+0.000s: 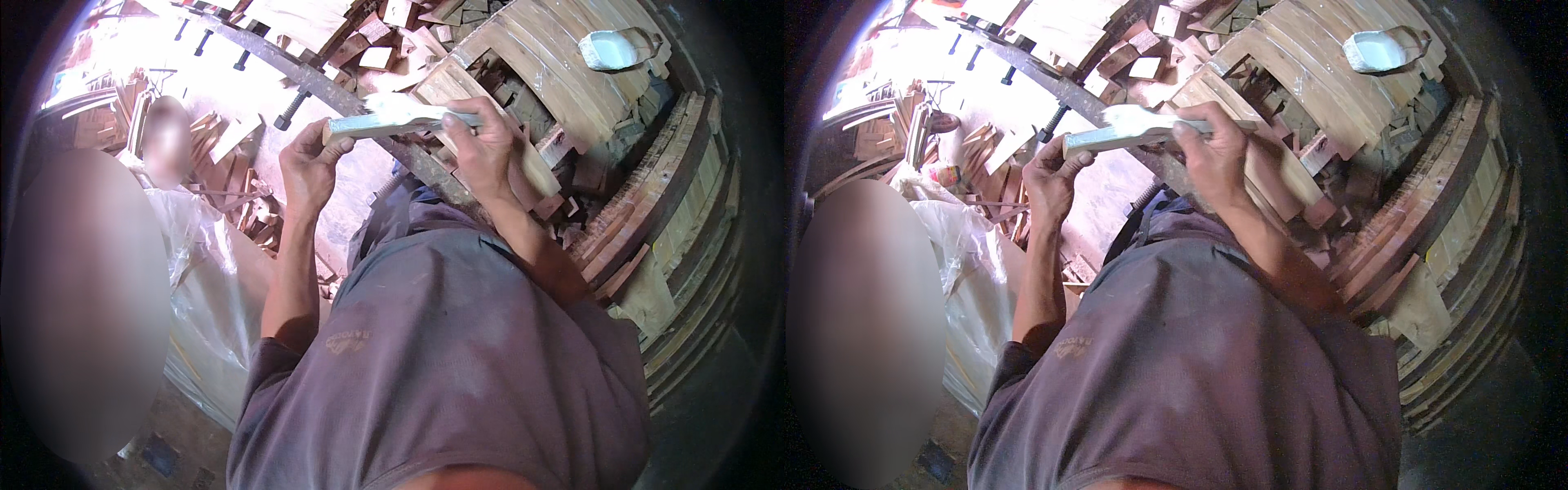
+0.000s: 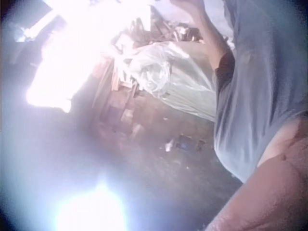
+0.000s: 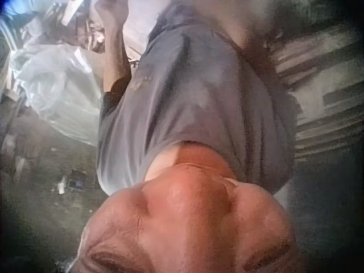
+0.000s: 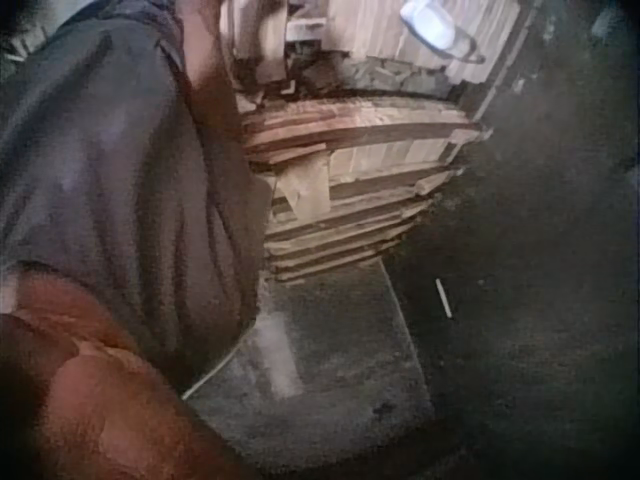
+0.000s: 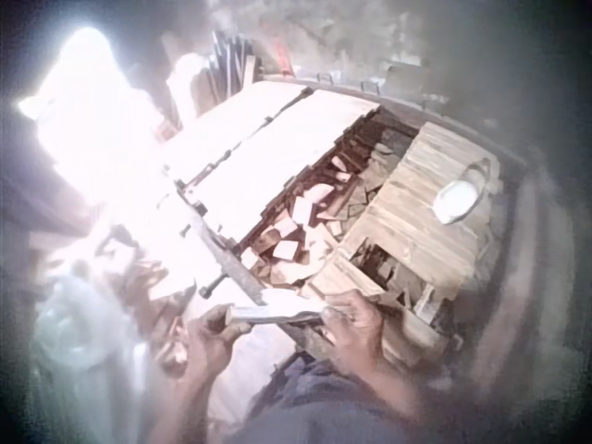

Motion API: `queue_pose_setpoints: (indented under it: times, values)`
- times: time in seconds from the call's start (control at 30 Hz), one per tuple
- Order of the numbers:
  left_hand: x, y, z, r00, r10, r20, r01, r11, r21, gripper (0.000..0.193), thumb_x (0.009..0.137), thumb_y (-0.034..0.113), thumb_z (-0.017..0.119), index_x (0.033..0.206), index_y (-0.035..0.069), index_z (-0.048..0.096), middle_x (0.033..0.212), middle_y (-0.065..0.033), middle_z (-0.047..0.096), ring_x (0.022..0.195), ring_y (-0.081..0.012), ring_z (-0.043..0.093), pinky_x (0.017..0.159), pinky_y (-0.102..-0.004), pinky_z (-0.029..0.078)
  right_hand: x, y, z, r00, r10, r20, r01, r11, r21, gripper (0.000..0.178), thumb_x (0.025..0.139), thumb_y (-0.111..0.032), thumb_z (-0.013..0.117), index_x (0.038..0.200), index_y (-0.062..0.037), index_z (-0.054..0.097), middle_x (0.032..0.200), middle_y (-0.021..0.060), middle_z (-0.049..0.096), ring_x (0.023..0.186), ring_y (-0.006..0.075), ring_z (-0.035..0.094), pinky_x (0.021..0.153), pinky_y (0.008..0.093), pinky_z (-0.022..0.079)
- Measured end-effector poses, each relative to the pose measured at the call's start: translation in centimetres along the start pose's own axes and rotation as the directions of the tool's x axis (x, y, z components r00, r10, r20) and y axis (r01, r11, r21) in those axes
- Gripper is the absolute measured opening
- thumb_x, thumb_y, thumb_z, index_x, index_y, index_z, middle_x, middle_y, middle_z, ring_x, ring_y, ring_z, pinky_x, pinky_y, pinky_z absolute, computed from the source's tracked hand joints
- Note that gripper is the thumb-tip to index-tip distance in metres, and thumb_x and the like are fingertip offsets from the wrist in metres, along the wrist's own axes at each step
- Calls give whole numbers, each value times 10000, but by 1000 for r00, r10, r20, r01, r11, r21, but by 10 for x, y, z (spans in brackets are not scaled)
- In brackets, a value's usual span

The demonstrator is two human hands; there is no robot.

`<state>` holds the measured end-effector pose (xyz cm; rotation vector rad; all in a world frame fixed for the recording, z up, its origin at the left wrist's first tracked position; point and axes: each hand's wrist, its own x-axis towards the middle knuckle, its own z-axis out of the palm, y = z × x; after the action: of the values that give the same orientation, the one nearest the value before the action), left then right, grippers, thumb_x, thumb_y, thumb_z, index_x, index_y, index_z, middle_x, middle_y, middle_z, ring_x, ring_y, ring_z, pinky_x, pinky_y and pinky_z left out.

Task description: The person applies glue to the edges of thin wooden strips using a brush and places them into a curved wooden mold. The person repeatedly picks up strips, applies glue, and stacks them in the mold.

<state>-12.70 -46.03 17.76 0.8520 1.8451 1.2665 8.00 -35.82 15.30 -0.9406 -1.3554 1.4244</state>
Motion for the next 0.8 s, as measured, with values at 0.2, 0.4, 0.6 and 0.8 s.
queue_pose_setpoints:
  times: [0.2, 0.4, 0.6, 0.8]
  values:
    - [4, 2, -1, 1000, 8, 22, -8, 1000, -6, 347, 809, 22, 743, 1125, -67, 631, 964, -63, 687, 859, -119, 616, 778, -253, 505, 1, -20, 14, 987, -158, 7, 158, 987, -14, 120, 846, -36, 651, 960, -14, 622, 831, 67, 656, 774, 134, 608, 693, 281, 493]
    - [6, -1, -2, 1000, 7, 1, -7, 1000, -13, 350, 819, 37, 735, 1132, -73, 623, 954, -68, 683, 843, -126, 615, 762, -257, 510, 3, 17, -11, 970, 243, 4, -242, 966, 86, 103, 831, 4, 607, 928, -27, 620, 806, 33, 640, 736, 82, 567, 641, 239, 461]
    - [15, -22, -13, 1000, 4, 2, -4, 992, 125, 385, 786, -34, 709, 1152, -94, 604, 953, -99, 679, 881, -172, 647, 795, -277, 532, -5, 112, -128, 913, 272, -303, -345, 911, -223, 94, 832, -4, 636, 920, -36, 646, 753, 20, 610, 659, 85, 551, 618, 245, 461]
    - [15, -9, -8, 1000, -6, 19, 7, 998, -58, 371, 807, -24, 716, 1150, -105, 600, 953, -102, 671, 861, -159, 641, 789, -269, 519, 29, 124, -235, 815, -153, -558, -230, 799, -555, 154, 795, -144, 700, 877, -24, 648, 767, 76, 653, 716, 170, 618, 657, 333, 495]
